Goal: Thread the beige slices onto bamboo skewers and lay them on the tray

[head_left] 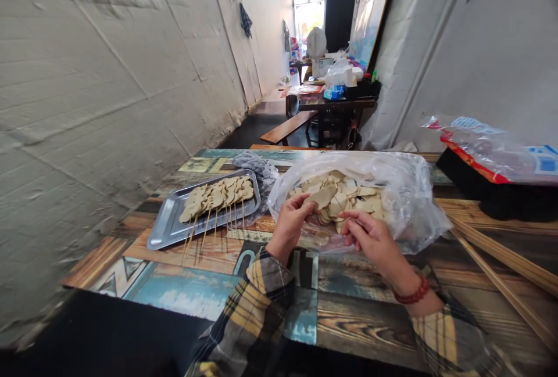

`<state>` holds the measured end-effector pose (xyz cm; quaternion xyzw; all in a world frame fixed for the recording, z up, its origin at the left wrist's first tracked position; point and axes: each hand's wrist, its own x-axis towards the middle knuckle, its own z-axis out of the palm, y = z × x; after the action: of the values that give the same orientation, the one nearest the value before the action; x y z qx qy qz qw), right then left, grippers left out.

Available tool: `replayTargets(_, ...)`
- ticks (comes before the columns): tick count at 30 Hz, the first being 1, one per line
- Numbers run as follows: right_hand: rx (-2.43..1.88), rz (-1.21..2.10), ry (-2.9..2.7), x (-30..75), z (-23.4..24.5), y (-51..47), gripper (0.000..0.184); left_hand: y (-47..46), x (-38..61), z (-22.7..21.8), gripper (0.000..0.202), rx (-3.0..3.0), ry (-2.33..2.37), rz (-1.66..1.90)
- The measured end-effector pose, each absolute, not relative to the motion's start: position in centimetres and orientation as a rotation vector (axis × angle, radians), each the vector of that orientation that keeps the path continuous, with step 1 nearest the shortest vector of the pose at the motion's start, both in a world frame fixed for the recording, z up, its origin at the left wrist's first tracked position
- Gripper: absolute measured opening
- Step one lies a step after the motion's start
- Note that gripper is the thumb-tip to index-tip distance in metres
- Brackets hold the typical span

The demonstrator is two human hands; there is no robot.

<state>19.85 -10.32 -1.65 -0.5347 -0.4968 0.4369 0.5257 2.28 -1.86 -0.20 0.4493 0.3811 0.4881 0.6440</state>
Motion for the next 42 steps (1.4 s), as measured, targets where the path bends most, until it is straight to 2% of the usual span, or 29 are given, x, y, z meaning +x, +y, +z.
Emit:
replayTargets(3, -1.339, 0.683, -1.389, 19.7, -1.7, -10.2, 0.017, -1.7, 2.1, -0.4, 0.033, 1.079, 0.896, 1.109)
replayTargets(7, -1.324, 0.468, -1.528, 20.0, -1.5, -10.2, 0.019, -1.3, 1.9, -0.7, 0.038, 1.125, 0.9, 1.138)
replayTargets(17, -1.329, 0.906, -1.591, 19.1, -1.7, -10.9, 0.041, -1.3, 1.9, -0.3, 0.034, 1.018, 0.902, 1.237)
replayTargets(31, -1.353, 0.92, -1.524, 18.9, -1.7, -11.1, 0.044, -1.7, 1.6, 0.3, 0.03, 1.006, 0.886, 1.248)
replayTargets(42, -1.234, 1.027, -0.994, 19.4, -2.8, -9.8, 0.052, -2.1, 2.3, -0.7, 0.041, 1.271, 0.795, 0.983)
